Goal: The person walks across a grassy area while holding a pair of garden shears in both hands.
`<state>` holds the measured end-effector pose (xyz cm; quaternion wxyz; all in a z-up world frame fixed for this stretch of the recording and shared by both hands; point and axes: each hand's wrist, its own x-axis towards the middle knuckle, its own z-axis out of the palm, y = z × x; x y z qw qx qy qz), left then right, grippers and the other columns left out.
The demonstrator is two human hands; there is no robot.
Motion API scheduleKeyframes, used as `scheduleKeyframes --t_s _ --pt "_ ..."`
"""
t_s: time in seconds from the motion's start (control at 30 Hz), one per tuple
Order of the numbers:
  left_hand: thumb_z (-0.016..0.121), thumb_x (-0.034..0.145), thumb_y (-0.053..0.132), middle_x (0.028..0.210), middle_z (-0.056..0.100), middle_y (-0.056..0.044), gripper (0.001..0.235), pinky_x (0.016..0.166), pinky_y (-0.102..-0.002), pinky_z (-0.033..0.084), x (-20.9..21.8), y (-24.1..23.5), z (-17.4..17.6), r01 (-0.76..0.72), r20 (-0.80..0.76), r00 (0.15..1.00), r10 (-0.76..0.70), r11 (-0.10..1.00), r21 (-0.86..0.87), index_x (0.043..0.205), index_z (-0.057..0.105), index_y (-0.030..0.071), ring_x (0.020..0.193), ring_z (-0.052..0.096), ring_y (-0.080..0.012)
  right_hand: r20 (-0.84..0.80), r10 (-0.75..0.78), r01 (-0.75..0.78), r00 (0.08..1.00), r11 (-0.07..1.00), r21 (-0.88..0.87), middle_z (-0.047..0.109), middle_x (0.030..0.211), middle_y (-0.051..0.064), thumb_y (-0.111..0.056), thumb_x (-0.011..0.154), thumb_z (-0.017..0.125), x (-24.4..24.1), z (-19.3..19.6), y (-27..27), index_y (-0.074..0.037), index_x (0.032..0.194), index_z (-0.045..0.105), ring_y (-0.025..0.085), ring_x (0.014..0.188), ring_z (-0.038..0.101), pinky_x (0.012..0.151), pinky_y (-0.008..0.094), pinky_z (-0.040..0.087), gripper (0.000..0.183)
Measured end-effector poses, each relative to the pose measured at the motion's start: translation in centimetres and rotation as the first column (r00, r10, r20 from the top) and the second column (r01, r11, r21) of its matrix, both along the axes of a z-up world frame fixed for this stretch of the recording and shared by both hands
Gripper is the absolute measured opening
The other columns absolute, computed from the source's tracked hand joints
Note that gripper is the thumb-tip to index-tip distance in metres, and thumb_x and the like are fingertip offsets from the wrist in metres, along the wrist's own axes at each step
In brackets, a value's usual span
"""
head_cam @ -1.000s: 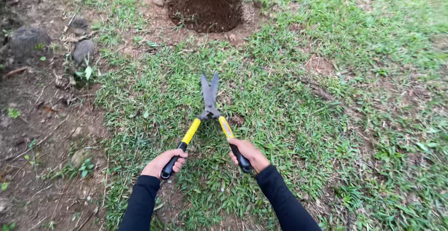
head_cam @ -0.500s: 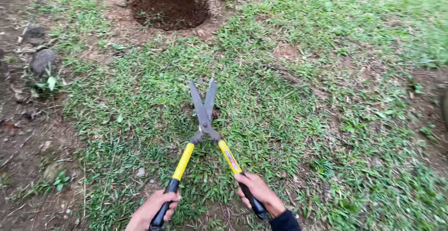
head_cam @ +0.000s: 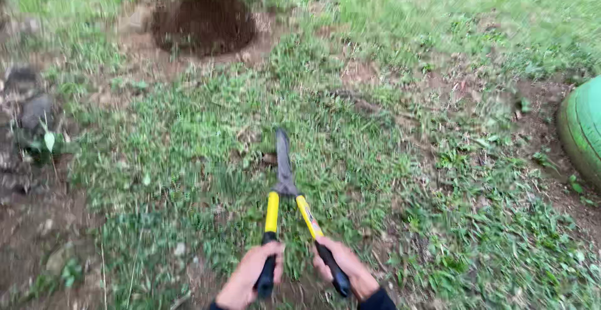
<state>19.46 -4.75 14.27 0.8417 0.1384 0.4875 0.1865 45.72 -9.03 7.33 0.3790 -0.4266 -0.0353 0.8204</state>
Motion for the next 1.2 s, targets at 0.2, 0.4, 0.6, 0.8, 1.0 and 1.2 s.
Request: scheduleKeyframes --t_s 0.2,0.4,0.6,0.8,1.0,1.2 --pt "0.071 0.087 0.018 0.068 0.054 0.0 0.023 0.039 -0.025 0.04 -5.2 2.0 -1.5 0.083 0.055 0.995 -0.082 0.996 -0.031 0.096 0.053 0.008 0.047 0.047 -0.0093 0.104 0.103 -0.099 0.989 0.994 -0.049 0.054 0.062 0.003 -0.043 0.102 0.055 5.4 1.3 -3.2 -0.007 0.097 0.053 0.011 0.039 0.044 0.035 0.027 0.036 0.036" --pt "0.069 0.089 0.017 0.069 0.053 -0.001 0.022 0.041 -0.026 0.04 0.1 1.4 -6.6 0.0 0.137 0.991 0.004 1.0 -0.028 0.095 0.051 0.007 0.048 0.048 -0.0108 0.107 0.097 -0.091 0.99 0.994 -0.053 0.053 0.062 0.004 -0.045 0.102 0.056 0.6 -1.6 -0.7 -0.008 0.088 0.049 0.014 0.041 0.046 0.038 0.029 0.04 0.04" --pt "0.069 0.09 0.018 0.068 0.054 0.001 0.022 0.039 -0.025 0.038 -1.9 1.8 -9.4 0.064 0.194 0.98 -0.053 0.997 -0.051 0.092 0.05 0.007 0.046 0.046 -0.0089 0.259 0.047 -0.041 0.965 0.999 -0.028 0.056 0.063 0.005 -0.044 0.103 0.056 5.8 -0.5 -1.3 -0.006 0.089 0.053 0.014 0.043 0.05 0.037 0.029 0.04 0.041" --pt "0.067 0.091 0.017 0.068 0.053 -0.001 0.018 0.04 -0.026 0.041 3.3 3.3 -12.4 -0.01 0.187 0.982 0.012 1.0 -0.013 0.089 0.051 0.008 0.046 0.047 -0.01 0.232 0.076 -0.095 0.97 0.993 0.07 0.055 0.06 0.006 -0.04 0.103 0.06 4.8 -2.1 2.7 -0.006 0.088 0.053 0.016 0.041 0.05 0.037 0.03 0.042 0.037" --pt "0.067 0.091 0.022 0.065 0.052 -0.003 0.02 0.041 -0.031 0.043 1.0 -0.2 -15.0 0.046 0.099 0.994 -0.041 0.998 -0.047 0.092 0.056 0.005 0.046 0.05 -0.0152 0.29 0.049 -0.043 0.956 0.999 -0.026 0.058 0.061 0.005 -0.037 0.103 0.062 5.4 -0.4 -1.5 -0.005 0.092 0.054 0.015 0.04 0.05 0.036 0.028 0.041 0.035" --pt "0.069 0.086 0.013 0.064 0.051 -0.002 0.017 0.04 -0.031 0.037 -2.9 0.8 -12.3 0.144 0.167 0.978 -0.123 0.982 -0.123 0.093 0.053 0.011 0.046 0.048 -0.016 0.138 0.175 -0.168 0.975 0.984 -0.059 0.059 0.065 0.004 -0.036 0.104 0.058 8.8 1.5 -1.8 -0.008 0.095 0.055 0.011 0.043 0.049 0.037 0.026 0.041 0.029"
